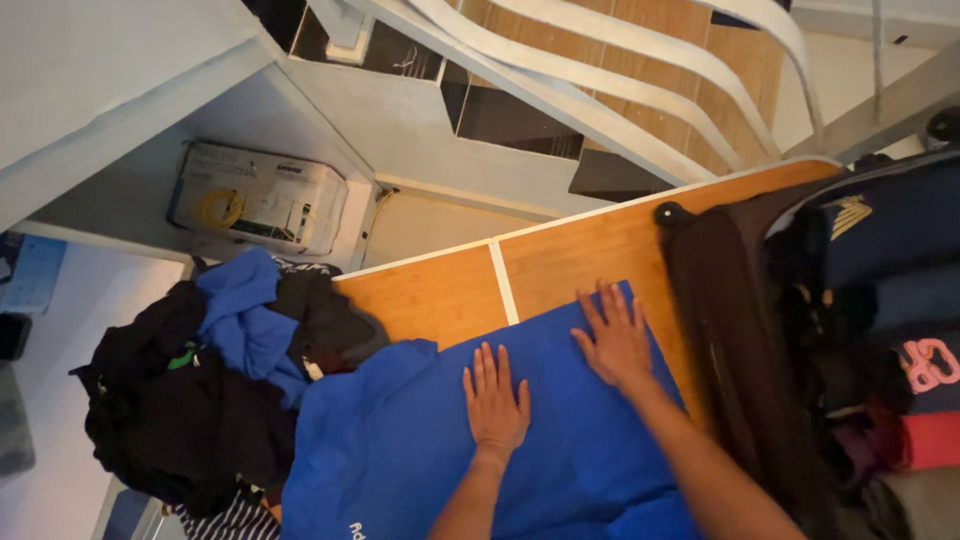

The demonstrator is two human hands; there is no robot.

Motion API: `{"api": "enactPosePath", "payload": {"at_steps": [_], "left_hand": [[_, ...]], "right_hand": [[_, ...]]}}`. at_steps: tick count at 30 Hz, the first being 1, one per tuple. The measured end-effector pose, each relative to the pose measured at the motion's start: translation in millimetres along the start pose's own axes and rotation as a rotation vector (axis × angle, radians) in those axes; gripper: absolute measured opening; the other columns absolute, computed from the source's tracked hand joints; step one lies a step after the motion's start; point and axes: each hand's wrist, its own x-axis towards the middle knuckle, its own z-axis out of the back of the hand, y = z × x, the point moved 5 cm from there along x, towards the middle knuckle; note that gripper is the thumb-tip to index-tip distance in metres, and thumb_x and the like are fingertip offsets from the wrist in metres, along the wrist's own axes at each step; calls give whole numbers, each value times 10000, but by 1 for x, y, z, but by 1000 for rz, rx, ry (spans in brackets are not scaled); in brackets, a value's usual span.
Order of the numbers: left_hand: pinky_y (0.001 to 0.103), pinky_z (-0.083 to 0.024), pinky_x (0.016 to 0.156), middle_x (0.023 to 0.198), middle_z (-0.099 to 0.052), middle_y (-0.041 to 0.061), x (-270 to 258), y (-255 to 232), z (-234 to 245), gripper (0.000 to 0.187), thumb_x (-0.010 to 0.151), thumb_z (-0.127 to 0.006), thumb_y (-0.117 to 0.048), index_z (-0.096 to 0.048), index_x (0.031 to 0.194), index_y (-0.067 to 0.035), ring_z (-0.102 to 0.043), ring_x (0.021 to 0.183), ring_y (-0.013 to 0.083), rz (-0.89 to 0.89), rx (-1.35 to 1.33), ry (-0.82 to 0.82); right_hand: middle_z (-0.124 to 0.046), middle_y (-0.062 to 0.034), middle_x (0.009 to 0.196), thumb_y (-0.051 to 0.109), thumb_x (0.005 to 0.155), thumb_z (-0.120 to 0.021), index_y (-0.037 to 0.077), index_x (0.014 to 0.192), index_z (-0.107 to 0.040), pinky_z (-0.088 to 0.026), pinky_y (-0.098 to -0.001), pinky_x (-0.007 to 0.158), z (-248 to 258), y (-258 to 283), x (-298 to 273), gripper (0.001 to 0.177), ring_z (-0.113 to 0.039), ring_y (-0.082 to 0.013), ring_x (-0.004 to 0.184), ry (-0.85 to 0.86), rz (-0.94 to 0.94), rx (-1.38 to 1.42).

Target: The person folds a pair of pants and a blue t-shirt by hand, smoothing the fabric and rolling the items before placing them into a suitcase already containing other folded clothes.

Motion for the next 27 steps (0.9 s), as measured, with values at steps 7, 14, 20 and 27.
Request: {"api": "enactPosePath", "payload": {"at_steps": [7, 14, 20, 27], "left_hand": [[552, -117, 1227, 1628, -281, 257, -4, 2, 0, 706, 976, -540, -379, -364, 1545, -1, -220, 1531, 388, -57, -66, -61], [528, -279, 1210, 1597, -338, 305, 15, 14, 43, 611, 943, -629, -196, -464, 1473, 58, -327, 1493, 471, -187, -283, -236], [465, -554, 883, 1056, -725, 132, -27, 12, 57, 160, 928, -684, -197, -714, 1008, -61, -696, 997, 367, -208, -435, 88], [475, -506, 804, 977, -727, 99, -144, 32, 47, 371, 696, -873, -306, -713, 943, -82, -688, 920, 344, -163, -318, 494]], "right_hand": [[-339, -160, 1626, 451, 951, -574, 204, 1535, -439, -177, -586, 1212, 11, -7, 3, 648, -278, -335, 1522, 12, 39, 18], [-551, -200, 1469, 182, 844, -705, 97, 1322, -631, -387, -494, 1141, 53, -12, 16, 492, -496, -403, 1373, -154, 114, 99], [-735, -128, 1086, 112, 783, -728, 86, 1055, -706, -546, -437, 895, 52, -42, -59, 273, -685, -358, 1037, 138, -91, 351], [-751, -61, 1058, 168, 706, -809, 178, 1025, -719, -553, -420, 915, 45, -51, -192, 332, -691, -299, 1073, 700, -318, 176]]}}
